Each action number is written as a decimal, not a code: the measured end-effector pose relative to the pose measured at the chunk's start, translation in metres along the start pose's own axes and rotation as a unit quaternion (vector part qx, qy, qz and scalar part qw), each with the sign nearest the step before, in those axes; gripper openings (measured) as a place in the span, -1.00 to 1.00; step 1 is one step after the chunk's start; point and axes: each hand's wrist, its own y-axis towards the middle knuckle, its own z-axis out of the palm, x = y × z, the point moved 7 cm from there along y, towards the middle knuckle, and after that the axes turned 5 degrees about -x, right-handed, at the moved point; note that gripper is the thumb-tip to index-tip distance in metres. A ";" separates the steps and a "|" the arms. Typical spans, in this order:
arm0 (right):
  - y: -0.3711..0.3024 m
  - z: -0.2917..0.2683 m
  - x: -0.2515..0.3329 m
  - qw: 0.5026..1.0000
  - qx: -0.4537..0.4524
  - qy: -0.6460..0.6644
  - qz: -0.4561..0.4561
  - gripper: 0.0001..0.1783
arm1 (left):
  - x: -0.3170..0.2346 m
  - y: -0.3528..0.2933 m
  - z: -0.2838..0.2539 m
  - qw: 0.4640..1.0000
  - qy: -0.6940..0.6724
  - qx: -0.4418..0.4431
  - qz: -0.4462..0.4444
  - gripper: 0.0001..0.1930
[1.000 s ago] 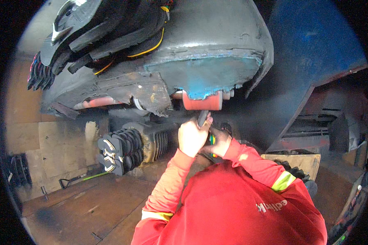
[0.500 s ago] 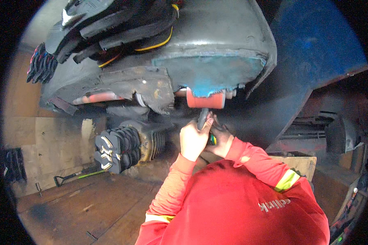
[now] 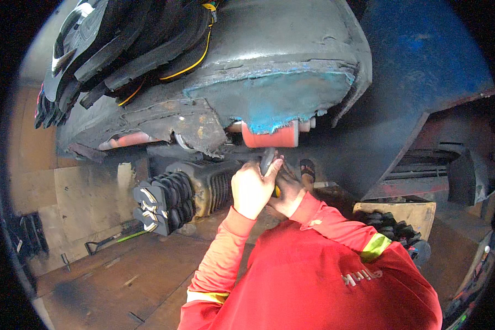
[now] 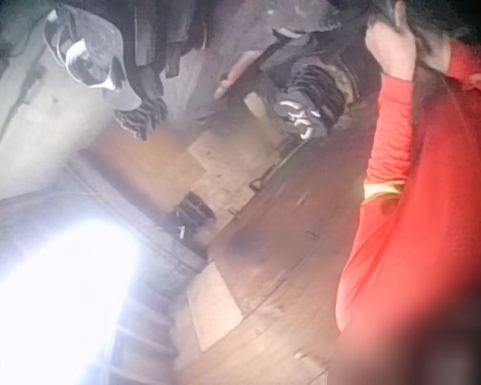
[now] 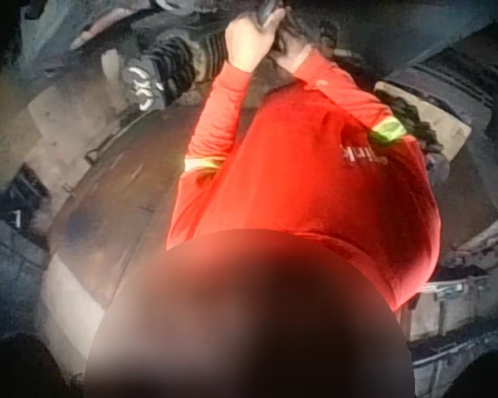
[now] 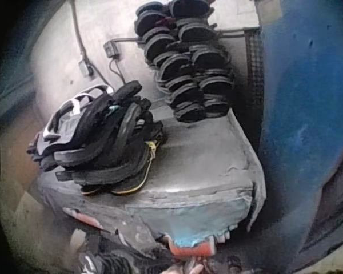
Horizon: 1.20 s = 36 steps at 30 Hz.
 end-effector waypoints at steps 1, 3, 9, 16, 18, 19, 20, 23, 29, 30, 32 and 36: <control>-0.001 0.002 -0.006 0.999 0.019 0.019 0.029 -0.08 | 0.000 0.001 0.004 1.000 0.006 0.006 0.000 -0.45; -0.001 0.003 -0.015 0.997 0.049 0.037 0.052 -0.15 | 0.000 0.005 0.011 1.000 0.011 0.008 0.004 -0.42; 0.004 -0.012 -0.014 0.998 0.056 -0.002 0.003 -0.18 | 0.005 0.002 0.014 0.999 -0.024 0.015 -0.042 -0.43; 0.005 -0.028 0.021 0.981 -0.014 -0.165 -0.098 -0.09 | 0.001 -0.007 -0.004 0.995 -0.074 -0.020 -0.060 -0.45; 0.008 -0.018 0.001 0.990 0.109 0.001 0.090 -0.06 | 0.002 0.001 0.003 0.996 -0.055 0.012 -0.062 -0.46; 0.002 -0.008 -0.007 0.960 0.203 0.056 0.187 -0.05 | 0.006 0.004 0.010 0.995 -0.031 0.046 -0.086 -0.47; 0.004 -0.010 -0.007 0.955 0.209 0.084 0.195 -0.04 | 0.005 0.009 0.014 0.992 -0.087 0.045 -0.078 -0.46; 0.008 -0.015 -0.003 0.965 0.219 0.003 0.144 -0.02 | 0.016 0.006 0.019 0.991 -0.059 0.056 -0.108 -0.44; -0.002 -0.003 0.018 0.968 0.055 -0.246 0.009 -0.06 | 0.012 -0.017 -0.002 0.972 -0.227 -0.038 -0.055 -0.62; -0.001 -0.003 0.020 0.975 0.015 -0.220 -0.002 -0.07 | 0.010 -0.018 -0.005 0.975 -0.212 -0.044 -0.045 -0.61; -0.002 0.005 0.012 0.983 0.043 -0.175 0.046 -0.08 | 0.005 -0.015 -0.010 0.987 -0.156 -0.048 -0.013 -0.60; 0.001 0.006 0.013 0.995 0.024 -0.087 0.035 -0.06 | 0.000 -0.006 -0.012 0.993 -0.096 -0.062 0.026 -0.56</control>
